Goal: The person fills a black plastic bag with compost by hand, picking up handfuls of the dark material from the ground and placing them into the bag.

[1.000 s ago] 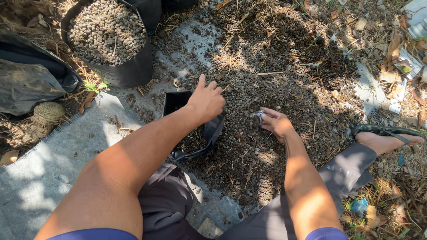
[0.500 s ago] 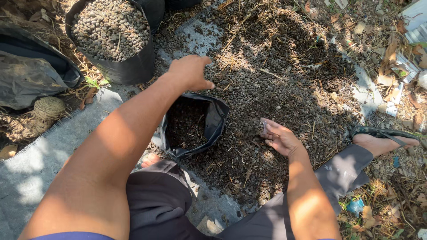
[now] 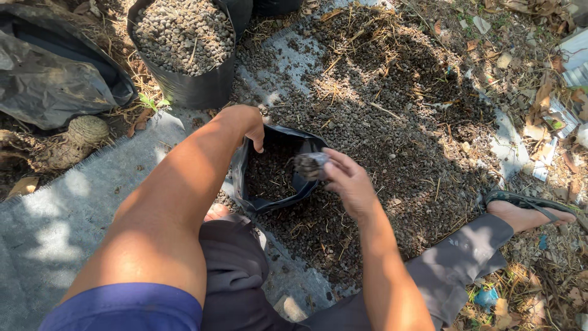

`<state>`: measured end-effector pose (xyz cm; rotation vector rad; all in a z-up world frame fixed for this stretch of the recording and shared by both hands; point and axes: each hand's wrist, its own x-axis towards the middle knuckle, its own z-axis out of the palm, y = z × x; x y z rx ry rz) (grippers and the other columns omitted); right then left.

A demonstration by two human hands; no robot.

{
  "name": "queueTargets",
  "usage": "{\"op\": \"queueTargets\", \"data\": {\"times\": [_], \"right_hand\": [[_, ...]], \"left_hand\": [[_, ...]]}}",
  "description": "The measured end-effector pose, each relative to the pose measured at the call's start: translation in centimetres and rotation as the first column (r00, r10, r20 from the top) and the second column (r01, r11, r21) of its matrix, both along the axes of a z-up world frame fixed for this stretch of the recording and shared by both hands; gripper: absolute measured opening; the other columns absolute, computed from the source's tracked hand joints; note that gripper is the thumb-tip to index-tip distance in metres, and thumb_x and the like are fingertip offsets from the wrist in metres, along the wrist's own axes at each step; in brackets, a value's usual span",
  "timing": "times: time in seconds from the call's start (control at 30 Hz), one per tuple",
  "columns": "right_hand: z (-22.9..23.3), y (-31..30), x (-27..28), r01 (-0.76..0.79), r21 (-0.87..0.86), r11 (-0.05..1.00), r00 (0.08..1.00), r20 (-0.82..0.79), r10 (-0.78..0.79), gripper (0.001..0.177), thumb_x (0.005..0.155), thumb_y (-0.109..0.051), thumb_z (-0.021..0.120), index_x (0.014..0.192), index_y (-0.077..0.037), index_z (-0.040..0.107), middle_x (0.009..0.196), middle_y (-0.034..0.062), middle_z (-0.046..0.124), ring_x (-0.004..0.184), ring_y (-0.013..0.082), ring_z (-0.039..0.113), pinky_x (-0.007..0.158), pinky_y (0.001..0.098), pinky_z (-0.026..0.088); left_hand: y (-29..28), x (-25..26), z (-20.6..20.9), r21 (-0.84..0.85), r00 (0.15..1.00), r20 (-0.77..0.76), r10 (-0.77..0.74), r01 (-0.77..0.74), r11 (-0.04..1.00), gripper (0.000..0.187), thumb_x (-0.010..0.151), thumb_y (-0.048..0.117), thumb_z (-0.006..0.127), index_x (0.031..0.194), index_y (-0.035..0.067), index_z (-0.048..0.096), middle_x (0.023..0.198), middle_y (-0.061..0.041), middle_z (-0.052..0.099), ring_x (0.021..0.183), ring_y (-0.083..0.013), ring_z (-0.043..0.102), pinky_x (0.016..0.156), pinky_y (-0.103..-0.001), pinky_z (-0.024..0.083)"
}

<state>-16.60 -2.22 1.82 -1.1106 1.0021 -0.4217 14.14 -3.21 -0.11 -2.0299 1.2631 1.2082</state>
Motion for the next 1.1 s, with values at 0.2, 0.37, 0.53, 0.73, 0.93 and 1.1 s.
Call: {"op": "queueTargets", "data": {"times": [0.2,0.37,0.53,0.73,0.93,1.1], "right_hand": [[3.0,5.3,6.5,-0.462,-0.651,0.602,0.876,-0.441,0.194,0.044,0.090,-0.021,0.077,0.133,-0.016,0.069,0.125,0.0103,0.065,0.106,0.0245,0.066,0.090,0.0351,0.055],[4.3,5.7,6.4,-0.422,-0.803,0.421,0.906,-0.395,0.155,0.044,0.086,-0.019,0.079,0.129,-0.015,0.071,0.131,0.0139,0.063,0.109,0.0267,0.067,0.091,0.0379,0.058],[2.2,2.6,0.5,-0.067,-0.893,0.445,0.985,-0.131,-0.113,0.043,0.093,-0.014,0.076,0.133,-0.004,0.062,0.133,0.0140,0.064,0.112,0.0253,0.068,0.094,0.0375,0.058],[-9.3,-7.1,-13.2,0.403,-0.541,0.738,0.810,-0.164,-0.563,0.048,0.093,-0.015,0.076,0.135,-0.001,0.058,0.124,0.0157,0.069,0.107,0.0173,0.070,0.092,0.0297,0.055],[-16.2,-11.9,-20.4,0.536,-0.598,0.597,0.609,-0.217,-0.763,0.042,0.093,-0.016,0.078,0.127,0.000,0.058,0.112,0.0148,0.070,0.097,0.0185,0.067,0.083,0.0319,0.054],[-17.2,-12.8,-18.5,0.488,-0.643,0.589,0.606,-0.236,-0.760,0.038,0.093,-0.016,0.077,0.125,-0.001,0.061,0.110,0.0137,0.072,0.095,0.0185,0.069,0.081,0.0321,0.055]], "left_hand": [[0.8,1.0,-3.3,0.113,0.974,-0.143,0.174,-0.159,0.981,0.044,0.085,0.024,0.084,0.122,0.002,0.071,0.117,-0.016,0.078,0.098,-0.0279,0.078,0.087,-0.045,0.062],[0.2,2.0,-5.4,0.169,0.973,-0.184,0.137,-0.106,0.980,0.025,0.087,0.014,0.075,0.110,0.004,0.077,0.108,-0.012,0.081,0.092,-0.0209,0.078,0.084,-0.043,0.061],[0.0,1.9,-5.0,0.165,0.982,-0.157,0.109,-0.082,0.983,0.021,0.087,0.010,0.075,0.106,0.004,0.080,0.106,-0.012,0.082,0.092,-0.0213,0.079,0.084,-0.043,0.061],[-0.1,1.4,0.2,0.105,0.999,0.020,-0.048,0.045,0.993,0.043,0.081,0.027,0.083,0.120,0.009,0.078,0.121,-0.010,0.078,0.107,-0.0294,0.074,0.095,-0.048,0.058],[-0.6,-0.2,4.2,-0.258,0.999,0.005,-0.039,0.039,0.965,0.092,0.072,0.034,0.094,0.151,0.025,0.047,0.145,-0.008,0.058,0.131,-0.0337,0.057,0.104,-0.051,0.051],[-1.2,-2.7,3.5,-0.396,0.984,0.020,-0.175,0.169,0.903,0.082,0.071,0.034,0.093,0.145,0.029,0.059,0.138,-0.008,0.065,0.130,-0.0311,0.060,0.106,-0.046,0.051]]}}
